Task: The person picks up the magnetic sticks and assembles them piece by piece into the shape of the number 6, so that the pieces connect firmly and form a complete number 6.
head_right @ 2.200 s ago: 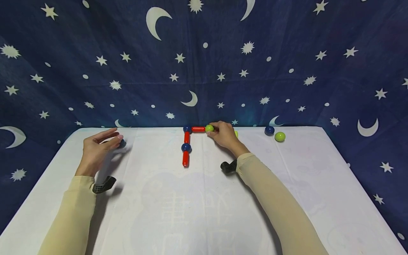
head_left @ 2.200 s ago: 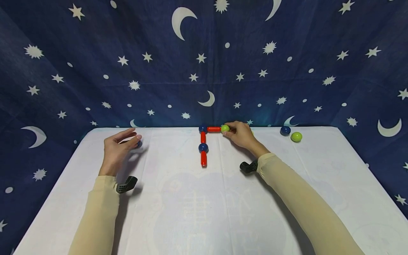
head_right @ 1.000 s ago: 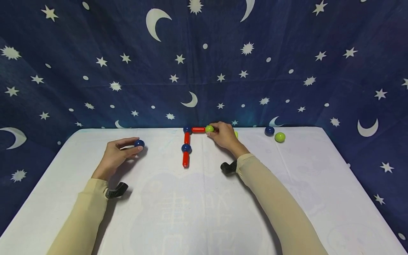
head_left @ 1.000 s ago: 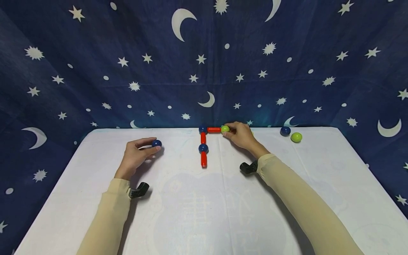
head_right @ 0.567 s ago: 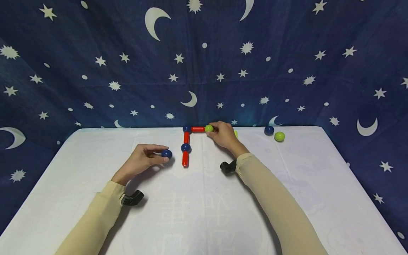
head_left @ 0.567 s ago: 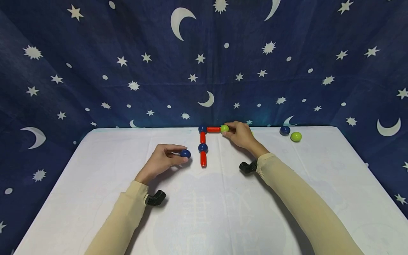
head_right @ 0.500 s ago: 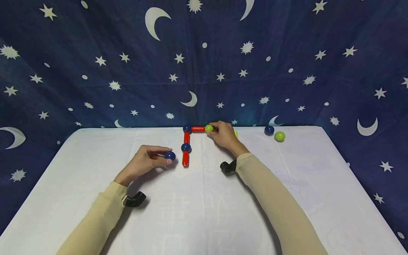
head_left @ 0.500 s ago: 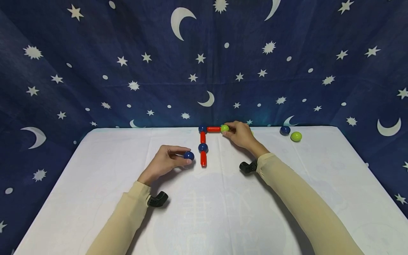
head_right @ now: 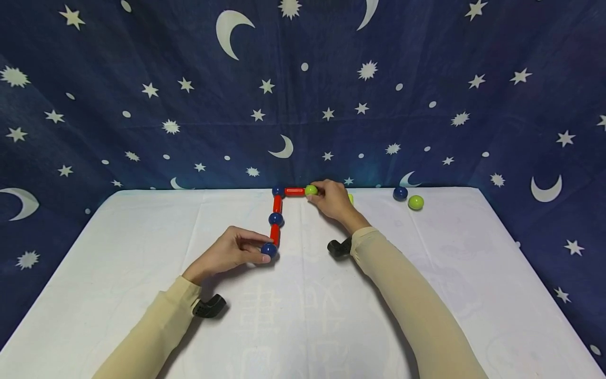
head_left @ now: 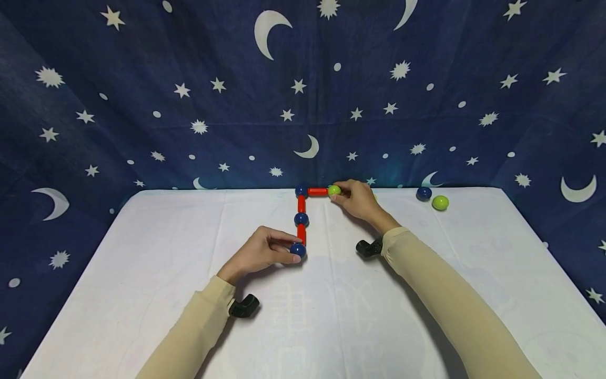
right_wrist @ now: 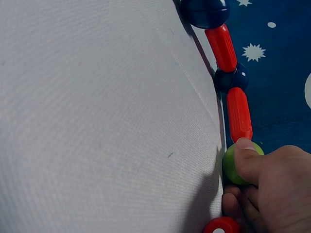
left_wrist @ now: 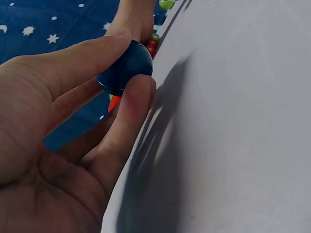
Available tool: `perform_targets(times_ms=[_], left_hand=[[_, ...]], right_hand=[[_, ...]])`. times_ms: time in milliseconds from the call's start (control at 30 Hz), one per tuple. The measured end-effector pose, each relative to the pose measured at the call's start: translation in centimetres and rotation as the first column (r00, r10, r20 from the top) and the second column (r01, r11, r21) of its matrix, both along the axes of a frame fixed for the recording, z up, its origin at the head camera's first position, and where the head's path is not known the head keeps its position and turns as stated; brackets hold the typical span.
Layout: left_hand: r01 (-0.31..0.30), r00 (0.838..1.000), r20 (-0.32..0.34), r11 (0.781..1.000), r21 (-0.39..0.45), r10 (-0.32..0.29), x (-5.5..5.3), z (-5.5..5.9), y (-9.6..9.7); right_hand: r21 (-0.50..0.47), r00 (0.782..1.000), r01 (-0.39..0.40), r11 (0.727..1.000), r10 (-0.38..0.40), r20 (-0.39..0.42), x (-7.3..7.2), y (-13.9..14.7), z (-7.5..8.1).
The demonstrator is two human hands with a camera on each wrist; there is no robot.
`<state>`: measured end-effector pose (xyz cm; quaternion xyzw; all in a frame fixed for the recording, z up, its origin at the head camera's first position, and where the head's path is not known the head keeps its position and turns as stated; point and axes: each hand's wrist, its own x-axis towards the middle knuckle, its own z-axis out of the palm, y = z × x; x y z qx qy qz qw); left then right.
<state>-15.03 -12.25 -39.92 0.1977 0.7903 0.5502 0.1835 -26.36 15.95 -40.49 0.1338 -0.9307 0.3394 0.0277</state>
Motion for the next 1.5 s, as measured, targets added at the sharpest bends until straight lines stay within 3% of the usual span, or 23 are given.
perform_targets(times_ms=[433,733,867,1000,1133,1333,1500], left_hand=[[-0.012,0.997,-0.08,0.998,-0.055,0.008,0.3,-0.3,0.7],[-0.001,0.997,-0.08,0.997,-0.077,-0.006,-0.1,0.3,0.3],[-0.092,0.99,-0.113,0.994,-0.052,0.085,-1.1,0.2,0.1],[-0.233,0.958,-0.166,0.972,0.018,0.233,-2.2,-0.4,0.5],[-0.319,0.926,-0.184,0.945,0.077,0.328,-3.3,-1.1,1.4],[-0.342,0.921,-0.166,0.935,0.091,0.352,-4.1,-1.5,2.6],[-0.346,0.921,-0.167,0.936,0.062,0.351,-4.1,-1.6,3.1]], right_hand=[[-0.009,1.0,-0.001,1.0,0.001,0.004,0.1,0.0,-0.2],[-0.009,1.0,0.005,1.0,-0.005,0.019,0.2,-0.1,-0.2],[-0.006,1.0,0.004,1.0,-0.004,0.018,0.2,-0.1,-0.2],[0.0,1.0,0.004,1.0,-0.004,0.016,0.2,0.0,-0.2],[0.004,1.0,0.0,1.0,0.0,0.016,0.1,0.1,-0.2],[0.004,1.0,-0.001,1.0,0.001,0.015,-0.1,0.1,-0.2],[0.007,1.0,-0.002,1.0,0.002,0.011,-0.2,0.1,-0.2]])
